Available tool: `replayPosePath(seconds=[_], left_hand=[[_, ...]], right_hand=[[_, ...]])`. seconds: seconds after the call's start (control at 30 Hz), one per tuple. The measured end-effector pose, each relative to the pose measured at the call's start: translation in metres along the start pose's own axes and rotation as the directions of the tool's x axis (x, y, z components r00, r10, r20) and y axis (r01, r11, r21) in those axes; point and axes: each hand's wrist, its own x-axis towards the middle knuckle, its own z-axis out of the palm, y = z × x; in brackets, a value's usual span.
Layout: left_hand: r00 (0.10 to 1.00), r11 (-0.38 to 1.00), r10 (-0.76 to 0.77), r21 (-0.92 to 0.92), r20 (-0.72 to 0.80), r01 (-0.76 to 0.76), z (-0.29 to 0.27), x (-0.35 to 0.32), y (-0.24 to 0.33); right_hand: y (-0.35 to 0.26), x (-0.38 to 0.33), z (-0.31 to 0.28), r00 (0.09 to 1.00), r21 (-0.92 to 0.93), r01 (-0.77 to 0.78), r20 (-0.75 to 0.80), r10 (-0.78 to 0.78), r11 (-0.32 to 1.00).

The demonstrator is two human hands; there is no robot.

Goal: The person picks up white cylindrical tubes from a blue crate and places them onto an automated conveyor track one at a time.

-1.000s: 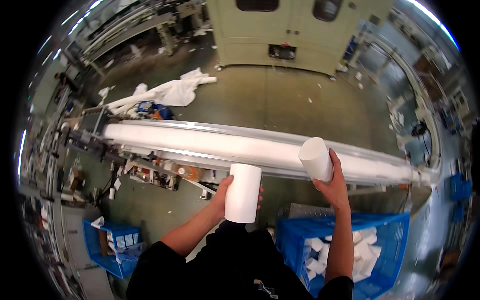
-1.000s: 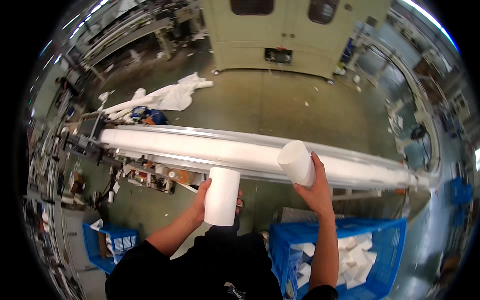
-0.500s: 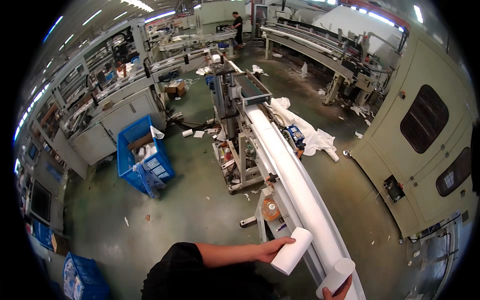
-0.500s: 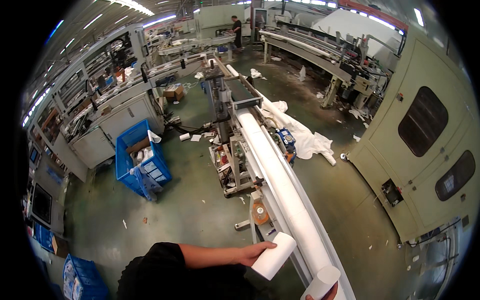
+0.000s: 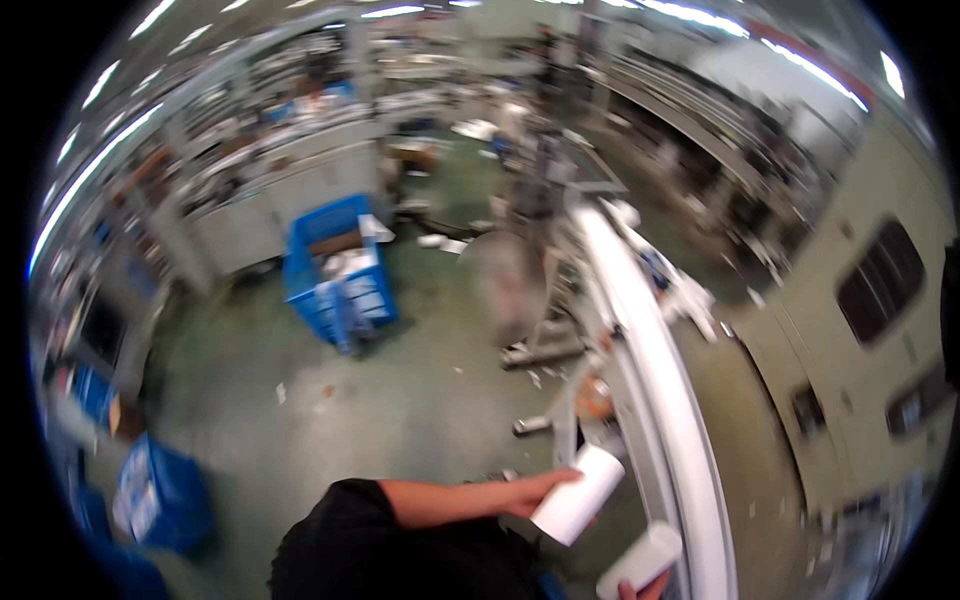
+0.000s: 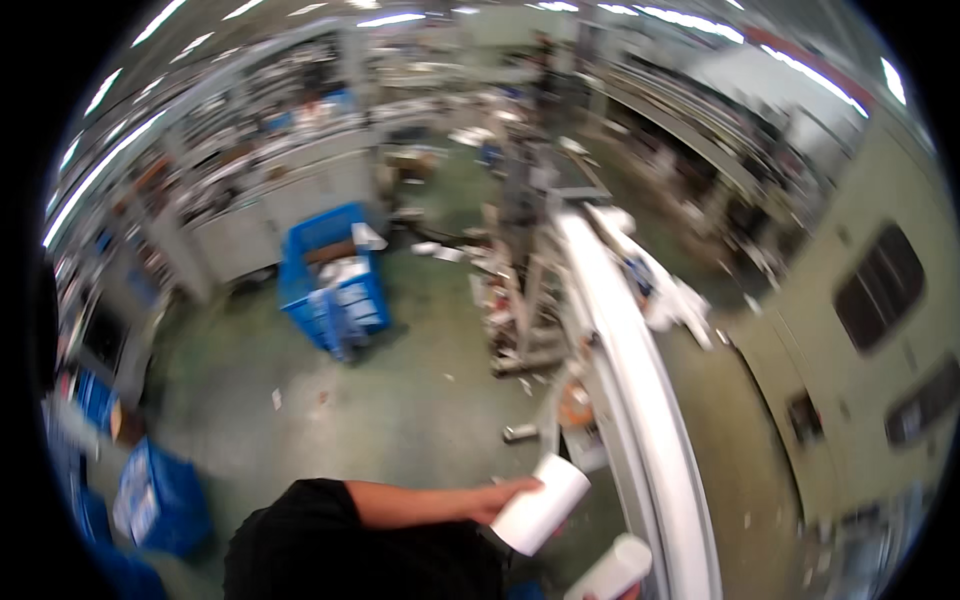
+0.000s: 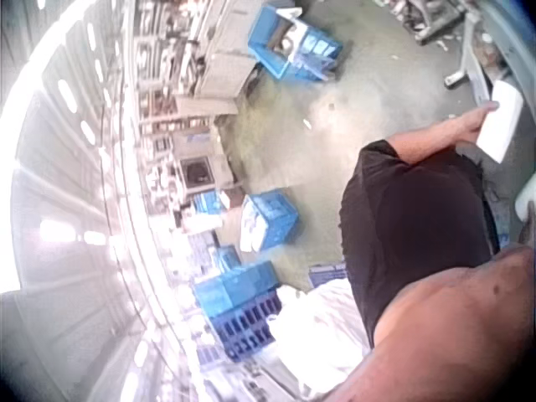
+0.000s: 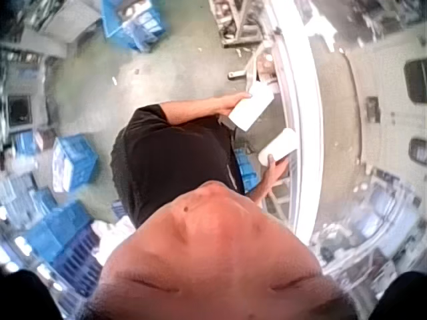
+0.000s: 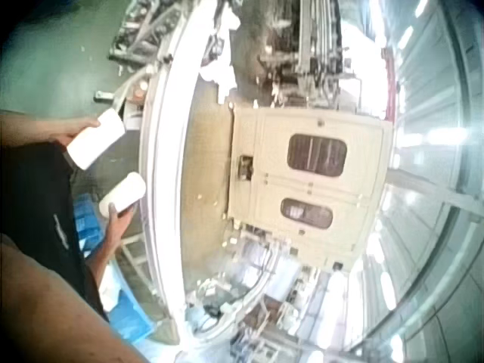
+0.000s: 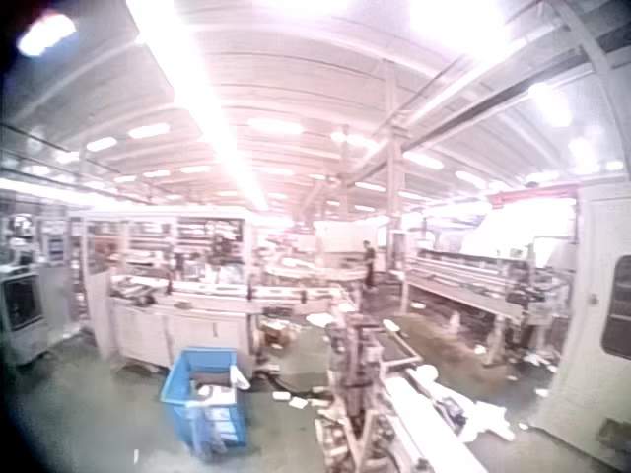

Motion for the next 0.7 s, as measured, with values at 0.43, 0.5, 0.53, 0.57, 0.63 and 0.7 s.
replayPosePath(seconds=[0.43, 0.5, 0.53, 0.57, 0.63, 0.7], left_hand=[[0.976, 0.953, -0.12, 0.253, -0.183, 0.165, 0.003, -0.007, 0.044], [0.969, 0.936, -0.188, 0.27, -0.161, 0.227, -0.003, 0.004, 0.052], [0.965, 0.928, -0.214, 0.276, -0.153, 0.25, -0.005, 0.012, 0.056], [0.961, 0.922, -0.236, 0.279, -0.143, 0.268, -0.005, 0.02, 0.058], [0.95, 0.9, -0.282, 0.308, -0.131, 0.31, 0.001, 0.031, 0.057], [0.939, 0.879, -0.325, 0.331, -0.111, 0.343, 0.007, 0.045, 0.049]], right_hand=[[-0.012, -0.042, 0.074, 0.969, 0.136, 0.075, -0.245, -0.039, 0.988], [0.005, -0.057, 0.082, 0.936, 0.202, 0.098, -0.352, -0.021, 0.974], [0.013, -0.065, 0.085, 0.908, 0.213, 0.123, -0.417, -0.023, 0.969], [0.017, -0.073, 0.086, 0.878, 0.218, 0.147, -0.477, -0.026, 0.965], [0.032, -0.094, 0.085, 0.776, 0.289, 0.215, -0.63, 0.016, 0.933], [0.044, -0.116, 0.075, 0.676, 0.405, 0.385, -0.736, 0.046, 0.829]])
